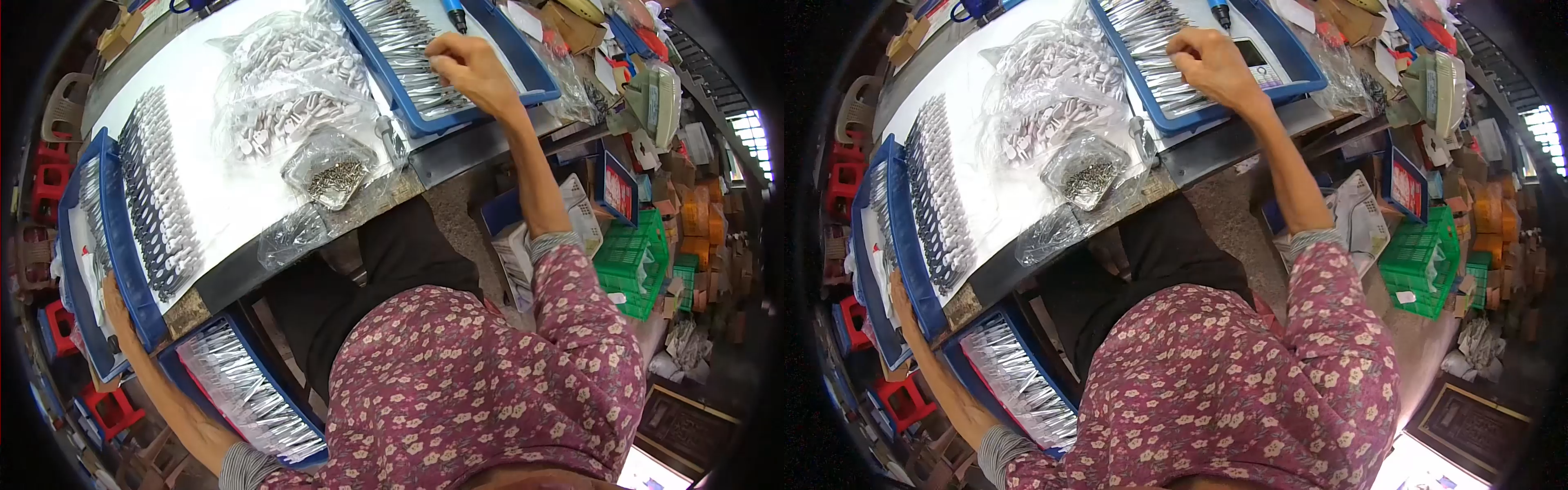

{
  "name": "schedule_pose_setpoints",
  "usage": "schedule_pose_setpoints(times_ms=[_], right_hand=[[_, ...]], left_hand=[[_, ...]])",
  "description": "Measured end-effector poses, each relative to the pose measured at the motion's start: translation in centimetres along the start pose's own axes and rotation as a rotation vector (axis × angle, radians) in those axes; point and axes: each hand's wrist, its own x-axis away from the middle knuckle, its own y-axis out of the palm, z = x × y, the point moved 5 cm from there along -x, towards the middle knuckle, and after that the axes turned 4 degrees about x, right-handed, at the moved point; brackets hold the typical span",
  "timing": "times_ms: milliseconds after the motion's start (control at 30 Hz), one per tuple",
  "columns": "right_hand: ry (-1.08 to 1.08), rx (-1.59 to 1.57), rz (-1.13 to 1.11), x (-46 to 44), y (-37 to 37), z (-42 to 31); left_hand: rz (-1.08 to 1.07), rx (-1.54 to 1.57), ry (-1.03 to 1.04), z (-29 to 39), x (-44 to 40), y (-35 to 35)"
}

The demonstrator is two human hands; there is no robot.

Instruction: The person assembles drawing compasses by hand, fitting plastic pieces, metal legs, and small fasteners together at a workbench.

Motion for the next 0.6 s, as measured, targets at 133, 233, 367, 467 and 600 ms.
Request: schedule_pose_setpoints(times_ms=[133,233,367,467,600], right_hand=[[-0.156,0.433,-0.149,-1.2,1.7,2.7],[-0.252,0.624,-0.191,-1.4,3.0,3.9],[-0.17,0.723,-0.309,-1.2,4.2,4.2],[-0.205,0.741,-0.301,-1.4,4.5,4.9],[-0.439,0.673,-0.132,-0.9,4.5,6.3]], left_hand=[[-0.007,-0.046,-0.01,0.6,-0.4,-0.5],[-0.01,-0.079,-0.024,1.3,-0.7,-0.6],[0.0,-0.141,-0.053,2.0,-0.8,-1.4],[0.203,-0.098,-0.037,0.7,-0.9,-1.5],[0.418,-0.106,0.021,4.4,-0.2,-3.8]])
